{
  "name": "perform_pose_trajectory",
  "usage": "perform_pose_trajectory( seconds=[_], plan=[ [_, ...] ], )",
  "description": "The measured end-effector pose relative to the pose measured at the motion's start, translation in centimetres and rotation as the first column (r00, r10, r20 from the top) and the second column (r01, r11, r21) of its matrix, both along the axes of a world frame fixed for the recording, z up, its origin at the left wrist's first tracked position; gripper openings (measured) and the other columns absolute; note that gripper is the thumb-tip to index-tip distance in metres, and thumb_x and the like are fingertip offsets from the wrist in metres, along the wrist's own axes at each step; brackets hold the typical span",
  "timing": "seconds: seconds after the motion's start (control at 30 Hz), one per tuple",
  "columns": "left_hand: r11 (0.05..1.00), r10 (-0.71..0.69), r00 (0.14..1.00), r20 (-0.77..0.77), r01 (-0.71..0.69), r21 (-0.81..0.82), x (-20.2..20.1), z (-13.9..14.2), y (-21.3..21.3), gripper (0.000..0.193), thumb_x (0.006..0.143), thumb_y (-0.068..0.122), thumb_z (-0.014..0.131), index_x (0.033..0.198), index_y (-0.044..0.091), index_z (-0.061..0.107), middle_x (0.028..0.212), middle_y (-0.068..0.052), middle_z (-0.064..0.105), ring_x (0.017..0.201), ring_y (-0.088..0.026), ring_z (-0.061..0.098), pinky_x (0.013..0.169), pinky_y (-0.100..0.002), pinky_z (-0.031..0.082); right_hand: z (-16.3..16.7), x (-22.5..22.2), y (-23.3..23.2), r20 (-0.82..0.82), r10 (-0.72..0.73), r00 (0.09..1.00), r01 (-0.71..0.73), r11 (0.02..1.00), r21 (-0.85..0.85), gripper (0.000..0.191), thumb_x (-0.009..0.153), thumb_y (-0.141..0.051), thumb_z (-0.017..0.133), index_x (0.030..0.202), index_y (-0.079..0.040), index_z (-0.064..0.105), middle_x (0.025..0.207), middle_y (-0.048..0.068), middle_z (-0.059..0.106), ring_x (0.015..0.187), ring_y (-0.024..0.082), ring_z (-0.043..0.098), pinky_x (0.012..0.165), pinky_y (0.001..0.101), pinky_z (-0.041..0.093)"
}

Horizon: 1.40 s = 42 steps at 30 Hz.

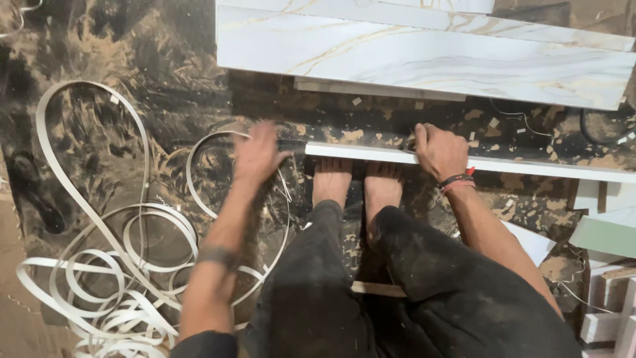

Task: The person sits on the floor and uses a hand-held edge banding iron to press white edge banding tape onto the cut edges of marble-patterned PVC panels, running the iron along the tape to adhere it, then sets finished panels aside and picks up the next panel.

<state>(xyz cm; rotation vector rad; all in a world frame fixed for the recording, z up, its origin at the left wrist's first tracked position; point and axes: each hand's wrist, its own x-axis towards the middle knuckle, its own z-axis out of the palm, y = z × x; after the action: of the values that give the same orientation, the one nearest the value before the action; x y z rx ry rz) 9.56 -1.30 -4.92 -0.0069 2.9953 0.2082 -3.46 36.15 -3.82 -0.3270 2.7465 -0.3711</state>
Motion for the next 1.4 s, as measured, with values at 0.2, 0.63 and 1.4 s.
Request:
perform_pose_trajectory(
  seconds=[0.2,0.63,1.4],
  plan=[
    [0.963,-0.067,0.956,-0.285,0.136,0.231,-1.6,2.9,2.9,0.043,0.085,0.017,0.066,0.127,0.009,0.062,0.130,-0.010,0.063,0.133,-0.028,0.054,0.122,-0.051,0.032,0.9,-0.1,-0.9,0.062,0.071,0.996,-0.069,0.997,-0.033,0.048,0.110,-0.040,0.042,0.092,-0.009,0.074,0.083,0.022,0.072,0.078,0.046,0.068,0.074,0.0564,0.053],
    [0.988,0.052,0.993,-0.102,-0.037,0.151,-6.8,-1.7,10.3,0.035,0.103,0.035,0.053,0.084,0.013,0.071,0.082,-0.010,0.073,0.079,-0.032,0.068,0.070,-0.051,0.050,5.5,-1.8,-11.3,-0.276,0.353,0.894,-0.396,0.910,-0.121,0.043,0.100,-0.047,0.060,0.074,-0.014,0.070,0.061,0.012,0.067,0.057,0.033,0.066,0.060,0.0469,0.052],
    [0.952,0.137,0.985,0.104,-0.160,0.260,-7.2,-0.8,11.3,0.037,0.104,0.038,0.053,0.093,0.009,0.072,0.088,-0.017,0.072,0.083,-0.041,0.069,0.073,-0.055,0.053,4.5,-1.1,-6.4,-0.184,0.308,0.933,-0.336,0.931,-0.144,0.046,0.094,-0.051,0.061,0.102,-0.009,0.078,0.096,0.014,0.077,0.096,0.032,0.069,0.096,0.0568,0.042]
  ],
)
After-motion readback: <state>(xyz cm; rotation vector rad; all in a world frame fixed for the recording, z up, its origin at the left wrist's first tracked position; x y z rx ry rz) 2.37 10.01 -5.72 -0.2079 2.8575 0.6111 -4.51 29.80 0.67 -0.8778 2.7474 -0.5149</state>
